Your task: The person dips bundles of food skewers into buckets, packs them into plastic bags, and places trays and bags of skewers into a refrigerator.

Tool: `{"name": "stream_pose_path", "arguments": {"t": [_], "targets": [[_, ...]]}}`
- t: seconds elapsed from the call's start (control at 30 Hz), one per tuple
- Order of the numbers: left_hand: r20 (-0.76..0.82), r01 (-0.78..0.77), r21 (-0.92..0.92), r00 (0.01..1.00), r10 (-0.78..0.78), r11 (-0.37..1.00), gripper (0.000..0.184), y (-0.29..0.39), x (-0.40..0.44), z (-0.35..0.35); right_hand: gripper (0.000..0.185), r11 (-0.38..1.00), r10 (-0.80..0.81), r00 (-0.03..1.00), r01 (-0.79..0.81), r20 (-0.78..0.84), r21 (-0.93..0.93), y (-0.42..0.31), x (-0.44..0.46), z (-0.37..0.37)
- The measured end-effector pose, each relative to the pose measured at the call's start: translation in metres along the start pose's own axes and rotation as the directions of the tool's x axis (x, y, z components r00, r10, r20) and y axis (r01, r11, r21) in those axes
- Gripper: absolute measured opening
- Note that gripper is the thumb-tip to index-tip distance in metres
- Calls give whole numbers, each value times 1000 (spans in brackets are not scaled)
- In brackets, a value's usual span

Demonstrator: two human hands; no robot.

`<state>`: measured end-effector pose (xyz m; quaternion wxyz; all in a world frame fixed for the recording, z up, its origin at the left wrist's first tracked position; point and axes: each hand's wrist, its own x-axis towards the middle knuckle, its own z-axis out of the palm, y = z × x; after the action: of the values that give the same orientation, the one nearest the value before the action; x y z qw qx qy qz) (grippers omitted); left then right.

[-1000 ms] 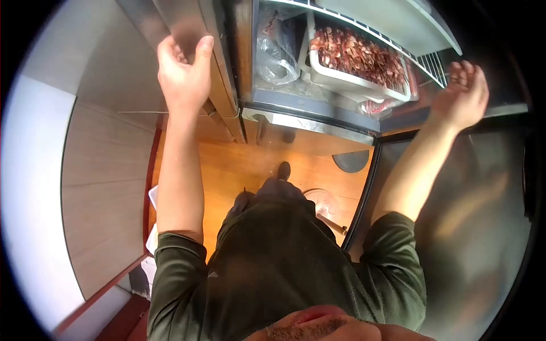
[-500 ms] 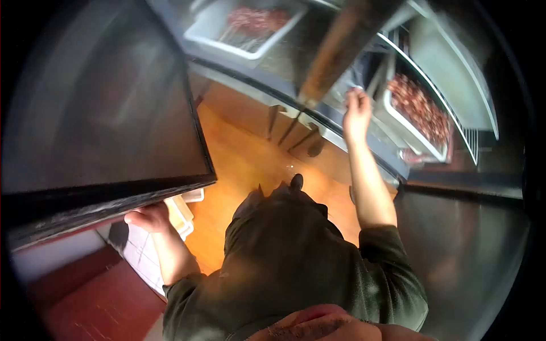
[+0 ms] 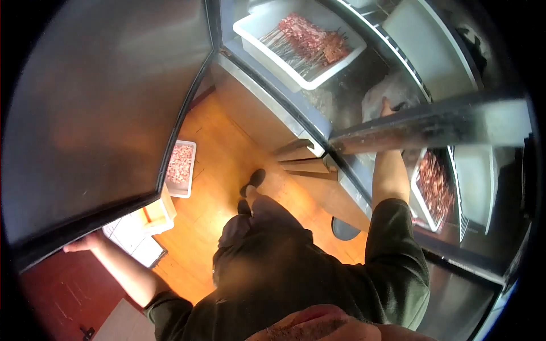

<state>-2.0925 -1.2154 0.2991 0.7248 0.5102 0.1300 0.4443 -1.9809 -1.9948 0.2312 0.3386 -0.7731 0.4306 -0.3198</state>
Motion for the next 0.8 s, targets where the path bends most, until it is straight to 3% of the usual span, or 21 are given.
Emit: {"name": "stream_pose_path", "arguments": {"t": [0.07,0.1,0.13,0.17,0.23,0.27,0.33,0.37,0.47,0.5,0.53,0.57,0.6,0.63,0.67,0.7,0.8], "targets": [[24,-92,54,996,91,994,99,1,21,-11,77,864,-107,991,51,-84,-500,-15,8,18],[-28,-127,71,991,129,989,96,4,24,-3,99,840,-13,987,-75,-159,-537,6,37,41],[-77,-150,90,985,157,985,93,6,28,3,101,803,33,993,-94,-114,-588,30,67,53],[16,-208,190,978,209,959,90,9,55,-22,104,786,74,997,-51,12,-616,40,84,58],[-126,-201,248,963,238,948,88,18,19,77,109,815,142,973,-9,183,-580,53,107,69],[-150,-208,280,955,257,937,86,22,2,126,108,843,159,977,-59,141,-535,36,96,67],[-165,-229,334,941,296,914,82,16,13,128,106,888,194,978,-143,74,-438,15,90,68],[-162,-223,353,942,294,909,80,11,21,122,98,869,242,963,-159,123,-468,-7,92,66],[-166,-156,396,957,238,905,73,-6,50,85,91,642,143,944,139,296,-754,19,142,86],[-175,-121,411,962,208,904,71,-11,63,64,73,454,-104,868,476,486,-753,83,191,100],[-183,-74,424,969,165,902,68,-17,79,41,59,140,-340,701,696,626,-704,142,237,113],[-186,-29,437,975,122,899,66,-26,92,24,58,474,-119,857,493,501,-730,103,210,103],[-200,13,443,976,84,897,64,-32,101,3,58,738,120,930,151,348,-657,49,169,98],[-205,57,447,978,40,893,62,-41,112,-16,60,839,283,918,-97,278,-535,20,146,92],[-215,112,457,976,-12,882,60,-53,118,-31,62,851,404,884,-267,237,-453,0,131,83],[-240,170,460,969,-63,872,58,-68,121,-51,59,884,337,898,-197,283,-425,18,138,79],[-332,406,476,904,-268,781,52,-123,91,-119,51,939,-92,873,236,478,-250,107,183,74]]}}
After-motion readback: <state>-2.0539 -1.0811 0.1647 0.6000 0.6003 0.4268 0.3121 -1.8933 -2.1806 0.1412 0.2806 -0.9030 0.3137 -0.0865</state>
